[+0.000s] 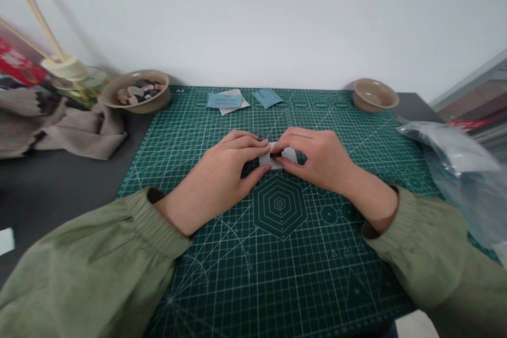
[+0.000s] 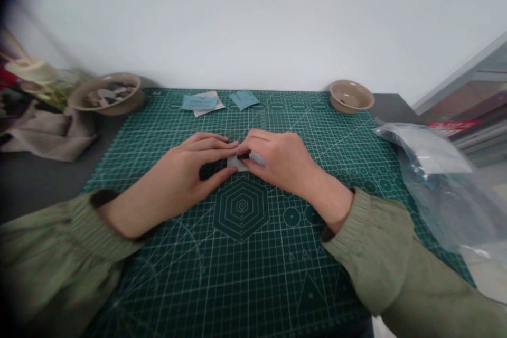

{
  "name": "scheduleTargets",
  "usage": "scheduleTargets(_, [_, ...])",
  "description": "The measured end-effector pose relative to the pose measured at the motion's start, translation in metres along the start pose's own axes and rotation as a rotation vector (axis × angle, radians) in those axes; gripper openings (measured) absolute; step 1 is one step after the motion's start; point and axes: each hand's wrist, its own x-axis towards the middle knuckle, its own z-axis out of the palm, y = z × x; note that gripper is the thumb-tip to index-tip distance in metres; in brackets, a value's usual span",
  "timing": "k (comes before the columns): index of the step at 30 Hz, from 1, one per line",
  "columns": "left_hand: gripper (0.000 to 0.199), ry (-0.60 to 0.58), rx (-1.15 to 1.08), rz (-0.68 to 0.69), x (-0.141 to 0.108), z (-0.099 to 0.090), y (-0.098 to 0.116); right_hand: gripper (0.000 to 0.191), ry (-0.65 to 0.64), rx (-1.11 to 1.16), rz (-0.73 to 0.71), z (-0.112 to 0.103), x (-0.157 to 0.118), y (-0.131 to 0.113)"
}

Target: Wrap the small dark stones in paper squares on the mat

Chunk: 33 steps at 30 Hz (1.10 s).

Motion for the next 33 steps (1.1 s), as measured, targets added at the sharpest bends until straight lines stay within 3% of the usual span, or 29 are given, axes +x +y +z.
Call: scheduleTargets(33, [0.039,0.012,-0.024,-0.010,-0.0022,0.0027,-0.0019,0.014,0.010,0.073,0.091,-0.0015,-0.0018,0.0048])
